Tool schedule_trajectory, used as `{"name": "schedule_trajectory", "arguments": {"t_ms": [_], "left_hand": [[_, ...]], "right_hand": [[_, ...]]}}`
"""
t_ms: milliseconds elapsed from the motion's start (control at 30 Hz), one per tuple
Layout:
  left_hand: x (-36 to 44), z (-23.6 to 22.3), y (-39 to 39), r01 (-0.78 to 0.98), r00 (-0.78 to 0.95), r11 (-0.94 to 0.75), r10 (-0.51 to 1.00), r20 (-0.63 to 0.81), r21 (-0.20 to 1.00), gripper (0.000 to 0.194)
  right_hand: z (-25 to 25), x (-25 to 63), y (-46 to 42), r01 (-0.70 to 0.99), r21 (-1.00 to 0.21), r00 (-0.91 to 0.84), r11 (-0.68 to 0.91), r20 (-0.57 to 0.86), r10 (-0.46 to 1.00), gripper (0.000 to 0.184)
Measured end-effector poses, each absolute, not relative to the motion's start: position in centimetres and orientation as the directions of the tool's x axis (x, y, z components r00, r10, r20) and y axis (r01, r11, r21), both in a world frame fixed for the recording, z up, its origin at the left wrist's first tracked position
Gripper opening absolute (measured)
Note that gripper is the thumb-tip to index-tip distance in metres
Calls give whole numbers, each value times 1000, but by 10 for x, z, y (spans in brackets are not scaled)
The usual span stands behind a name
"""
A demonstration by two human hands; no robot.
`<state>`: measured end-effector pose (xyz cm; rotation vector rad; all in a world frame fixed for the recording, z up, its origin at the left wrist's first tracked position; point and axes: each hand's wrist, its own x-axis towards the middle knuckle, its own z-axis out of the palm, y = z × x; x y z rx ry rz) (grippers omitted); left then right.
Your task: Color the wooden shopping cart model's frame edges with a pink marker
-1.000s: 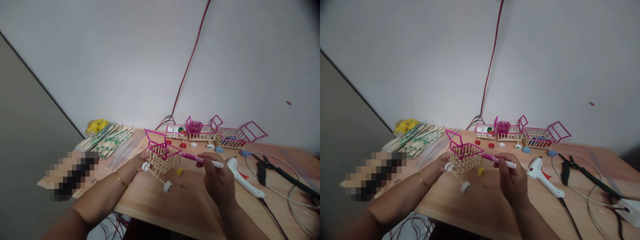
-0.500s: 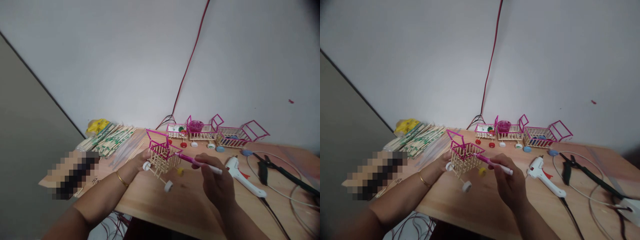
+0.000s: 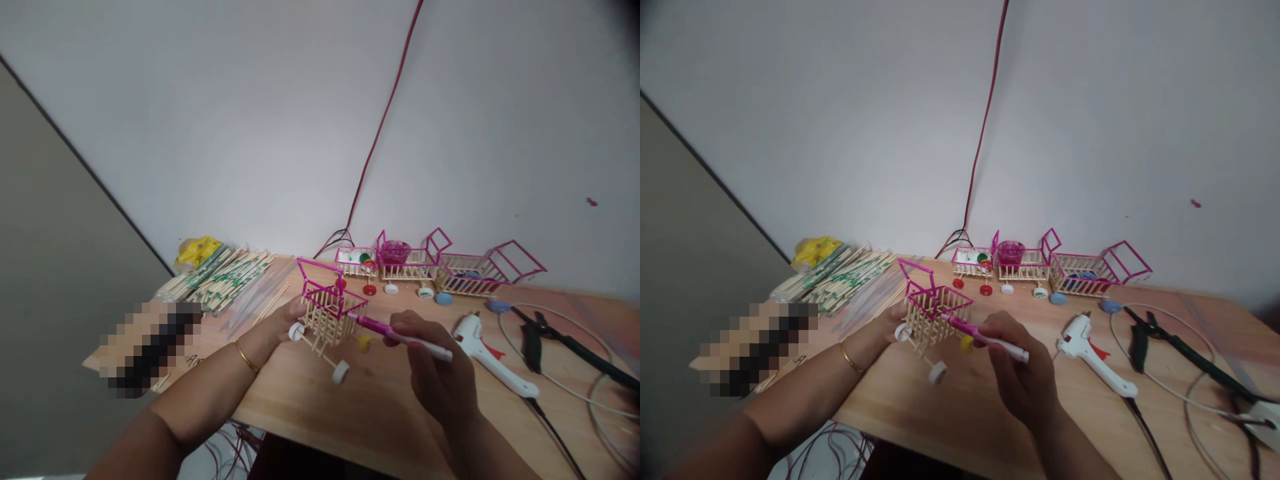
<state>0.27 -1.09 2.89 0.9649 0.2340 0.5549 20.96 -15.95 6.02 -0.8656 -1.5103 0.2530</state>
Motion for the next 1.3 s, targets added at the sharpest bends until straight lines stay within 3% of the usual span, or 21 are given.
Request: {"name": "schedule_trajectory", "arguments": {"t_ms": [100, 233, 300, 533, 667, 767, 867, 967, 1067, 1167, 1300], "left_hand": [[-1, 30, -15, -346, 829, 448, 557, 44, 824, 78], [-18, 31, -27, -368, 791, 439, 611, 29, 819, 48], [-22, 31, -31, -373, 785, 447, 620, 19, 813, 44], [5, 32, -11, -333, 841, 483, 541, 23, 810, 82], [2, 39, -19, -333, 844, 487, 535, 25, 807, 77], [-34, 47, -50, -337, 829, 501, 559, -1, 798, 56], [-81, 54, -86, -387, 732, 507, 677, -78, 770, 47], [-111, 59, -106, -490, 608, 403, 793, -28, 773, 45], [-119, 59, -109, -473, 536, 335, 843, -35, 815, 46], [-107, 54, -99, -377, 546, 331, 834, -82, 865, 48], [-54, 45, -60, -272, 733, 423, 673, -99, 864, 54]], "right_hand": [[64, 208, -159, 331, -608, 42, 722, 773, 632, 21], [65, 208, -159, 353, -619, 46, 701, 760, 648, 19], [64, 209, -159, 361, -627, 63, 690, 755, 653, 18], [58, 212, -159, 443, -651, 155, 617, 733, 662, 15], [59, 213, -158, 396, -652, 145, 646, 739, 658, 16], [64, 211, -157, 306, -637, 61, 707, 754, 654, 19], [68, 209, -157, 286, -618, 14, 732, 767, 642, 21], [69, 209, -157, 309, -600, 4, 738, 777, 630, 23], [68, 210, -157, 320, -592, 15, 740, 784, 621, 23], [68, 211, -158, 321, -591, 33, 740, 788, 615, 21], [66, 212, -157, 359, -590, 49, 723, 786, 617, 20]]}}
